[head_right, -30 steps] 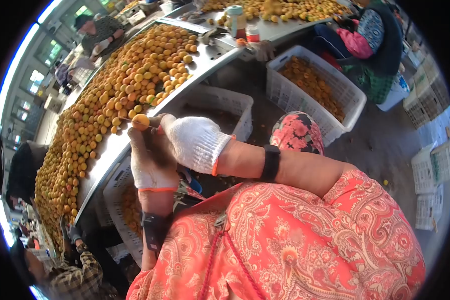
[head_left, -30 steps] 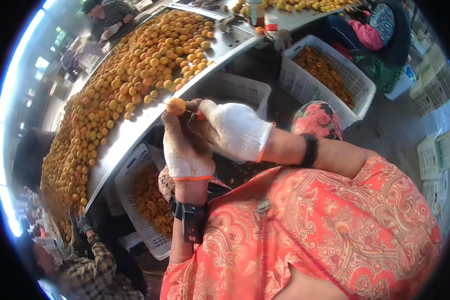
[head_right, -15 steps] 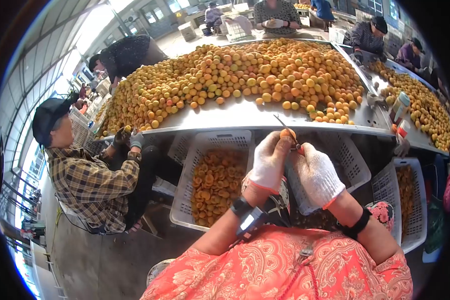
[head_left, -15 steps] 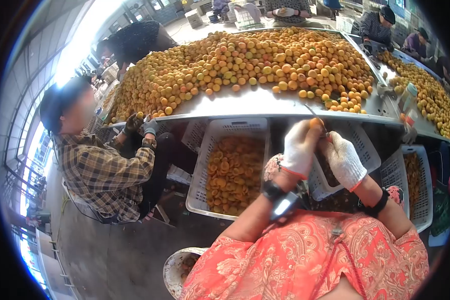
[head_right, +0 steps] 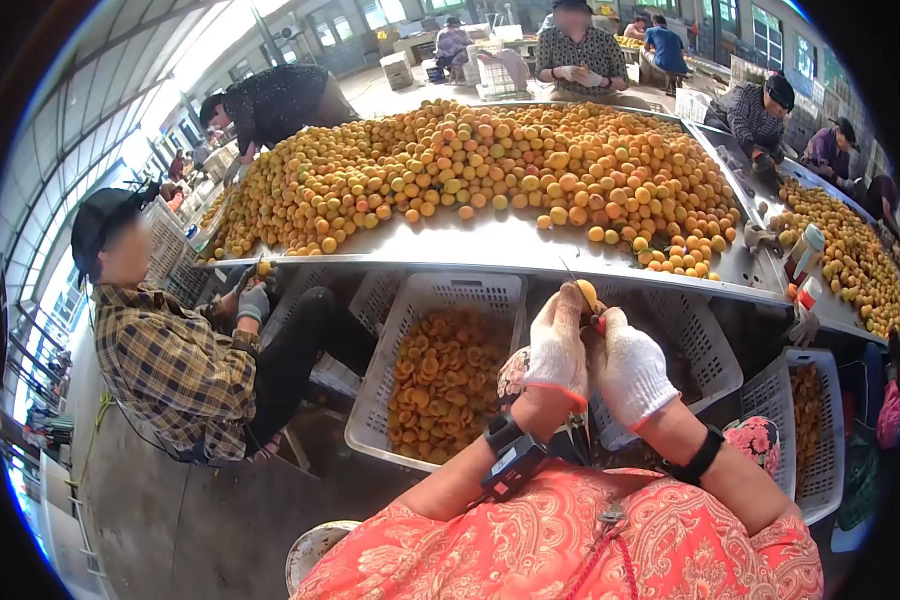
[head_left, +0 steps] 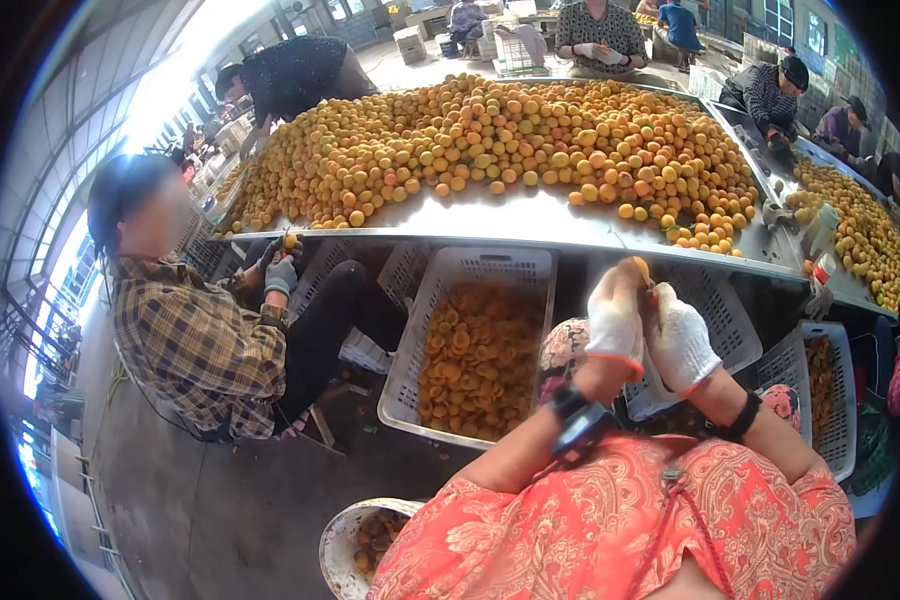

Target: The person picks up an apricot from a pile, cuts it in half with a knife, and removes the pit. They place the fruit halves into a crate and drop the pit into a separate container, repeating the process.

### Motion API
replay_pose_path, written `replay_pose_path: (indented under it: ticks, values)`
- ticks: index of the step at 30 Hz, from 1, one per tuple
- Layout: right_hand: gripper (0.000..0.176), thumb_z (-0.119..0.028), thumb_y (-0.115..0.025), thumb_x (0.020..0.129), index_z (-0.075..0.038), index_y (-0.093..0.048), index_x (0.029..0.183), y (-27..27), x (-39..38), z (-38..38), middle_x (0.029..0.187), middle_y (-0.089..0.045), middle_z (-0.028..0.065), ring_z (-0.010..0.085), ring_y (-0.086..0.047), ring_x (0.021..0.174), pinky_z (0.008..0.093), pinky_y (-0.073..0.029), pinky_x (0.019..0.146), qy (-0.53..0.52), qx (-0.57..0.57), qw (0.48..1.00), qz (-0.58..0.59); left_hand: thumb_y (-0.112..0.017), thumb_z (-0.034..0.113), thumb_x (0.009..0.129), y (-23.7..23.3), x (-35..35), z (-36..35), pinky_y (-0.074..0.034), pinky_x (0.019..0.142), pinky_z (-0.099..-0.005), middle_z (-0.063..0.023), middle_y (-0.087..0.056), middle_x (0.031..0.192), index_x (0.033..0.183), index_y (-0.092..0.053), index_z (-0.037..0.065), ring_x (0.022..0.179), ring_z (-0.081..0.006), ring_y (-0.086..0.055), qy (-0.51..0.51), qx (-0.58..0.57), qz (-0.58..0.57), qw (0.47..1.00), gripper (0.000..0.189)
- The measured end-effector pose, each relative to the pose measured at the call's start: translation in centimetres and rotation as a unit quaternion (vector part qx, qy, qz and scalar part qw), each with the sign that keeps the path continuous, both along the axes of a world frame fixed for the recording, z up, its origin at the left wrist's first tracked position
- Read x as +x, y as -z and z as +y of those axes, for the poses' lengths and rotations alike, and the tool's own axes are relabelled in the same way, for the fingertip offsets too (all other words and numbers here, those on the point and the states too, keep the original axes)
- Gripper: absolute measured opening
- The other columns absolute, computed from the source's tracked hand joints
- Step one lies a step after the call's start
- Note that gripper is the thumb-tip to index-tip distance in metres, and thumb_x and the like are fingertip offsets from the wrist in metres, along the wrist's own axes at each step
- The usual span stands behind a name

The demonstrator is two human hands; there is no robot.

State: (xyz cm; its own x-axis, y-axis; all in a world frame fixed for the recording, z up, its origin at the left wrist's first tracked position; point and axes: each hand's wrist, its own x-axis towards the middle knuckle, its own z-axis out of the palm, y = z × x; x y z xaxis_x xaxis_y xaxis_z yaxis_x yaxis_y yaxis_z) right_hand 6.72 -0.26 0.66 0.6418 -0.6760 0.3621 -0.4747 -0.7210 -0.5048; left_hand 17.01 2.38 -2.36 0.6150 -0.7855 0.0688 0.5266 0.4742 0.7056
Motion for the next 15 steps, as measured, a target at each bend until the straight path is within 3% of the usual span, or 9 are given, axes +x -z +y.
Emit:
replay_pose_path:
  ticks: [1, 5, 7, 8, 9, 11, 12, 14, 15]
  values:
    - [0.018, -0.016, -0.057, 0.096, -0.001, -0.055, 0.103, 0.3, 0.0, 0.1, 0.079, -0.065, 0.0269, 0.0457, -0.065, 0.076, 0.0512, -0.050, 0.062, -0.002, -0.002, 1.000, 0.001, -0.059, 0.028, 0.101, -0.1, -0.3, 0.0, -0.046, 0.070, -0.0259, -0.0016, -0.062, 0.086, 0.101, -0.066, 0.002, 0.075, -0.0100, -0.055, 0.007, 0.004, 0.084, 0.996, 0.027]
    - [0.017, -0.013, -0.056, 0.095, 0.000, -0.056, 0.106, 0.0, -0.5, 0.2, 0.080, -0.066, 0.0264, 0.0455, -0.065, 0.079, 0.0504, -0.051, 0.065, 0.005, 0.011, 1.000, -0.015, -0.060, 0.031, 0.100, -1.3, -0.6, 0.6, -0.045, 0.065, -0.0262, -0.0016, -0.061, 0.083, 0.097, -0.065, 0.003, 0.072, -0.0109, -0.054, 0.013, 0.028, 0.063, 0.998, 0.029]
    - [0.016, -0.011, -0.056, 0.095, 0.001, -0.057, 0.105, -0.7, -1.3, 0.0, 0.081, -0.066, 0.0266, 0.0442, -0.066, 0.082, 0.0464, -0.051, 0.066, -0.063, 0.092, 0.989, -0.096, -0.060, 0.032, 0.100, -1.7, -0.3, 0.9, -0.045, 0.065, -0.0259, -0.0019, -0.061, 0.083, 0.098, -0.065, 0.003, 0.071, -0.0108, -0.055, 0.017, 0.037, 0.047, 0.998, 0.029]
    - [0.015, -0.009, -0.057, 0.096, 0.003, -0.058, 0.105, -2.6, -1.8, 1.0, 0.083, -0.066, 0.0264, 0.0365, -0.069, 0.079, 0.0410, -0.051, 0.066, -0.060, 0.155, 0.981, -0.098, -0.060, 0.032, 0.099, -1.8, -0.1, 1.1, -0.045, 0.065, -0.0256, -0.0022, -0.062, 0.083, 0.098, -0.064, 0.003, 0.071, -0.0107, -0.055, 0.020, 0.048, 0.030, 0.998, 0.030]
    - [0.012, -0.009, -0.057, 0.098, 0.002, -0.059, 0.101, -2.7, -2.4, 0.9, 0.077, -0.066, 0.0156, 0.0183, -0.063, 0.068, 0.0320, -0.048, 0.061, -0.051, 0.155, 0.980, -0.112, -0.060, 0.033, 0.099, -1.8, 0.4, 1.1, -0.045, 0.065, -0.0251, -0.0024, -0.062, 0.082, 0.100, -0.064, 0.003, 0.071, -0.0102, -0.056, 0.017, 0.075, 0.019, 0.997, 0.030]
    - [0.008, -0.008, -0.055, 0.100, -0.001, -0.058, 0.098, -2.8, -3.5, 0.3, 0.073, -0.058, 0.0021, 0.0059, -0.050, 0.065, 0.0242, -0.042, 0.056, -0.065, 0.233, 0.938, -0.248, -0.056, 0.033, 0.102, -1.4, 0.4, 1.0, -0.047, 0.061, -0.0262, -0.0038, -0.065, 0.084, 0.109, -0.063, 0.005, 0.067, -0.0116, -0.058, 0.024, 0.097, -0.030, 0.995, 0.030]
    - [0.008, -0.009, -0.054, 0.101, -0.004, -0.057, 0.095, -3.4, -3.9, 0.2, 0.073, -0.052, -0.0045, 0.0019, -0.044, 0.064, 0.0199, -0.038, 0.054, -0.051, 0.192, 0.941, -0.274, -0.056, 0.033, 0.102, -1.3, -0.4, 1.1, -0.047, 0.061, -0.0262, -0.0038, -0.065, 0.084, 0.109, -0.063, 0.005, 0.067, -0.0116, -0.058, 0.029, 0.098, -0.029, 0.994, 0.030]
    - [0.016, -0.017, -0.055, 0.102, -0.002, -0.056, 0.097, -5.3, -4.5, 0.3, 0.072, -0.054, -0.0008, 0.0056, -0.048, 0.065, 0.0242, -0.041, 0.055, -0.012, 0.094, 0.964, -0.249, -0.053, 0.030, 0.103, -1.8, -2.3, 1.7, -0.045, 0.057, -0.0242, -0.0042, -0.066, 0.084, 0.111, -0.063, 0.005, 0.065, -0.0112, -0.058, 0.139, 0.033, -0.098, 0.985, 0.029]
    - [0.020, -0.021, -0.056, 0.102, -0.002, -0.055, 0.097, -5.6, -4.8, 0.2, 0.071, -0.054, 0.0007, 0.0069, -0.049, 0.065, 0.0257, -0.042, 0.055, 0.012, 0.023, 0.976, -0.218, -0.053, 0.030, 0.103, -2.2, -3.2, 2.0, -0.045, 0.057, -0.0242, -0.0042, -0.066, 0.084, 0.111, -0.063, 0.005, 0.065, -0.0112, -0.058, 0.144, 0.034, -0.098, 0.984, 0.029]
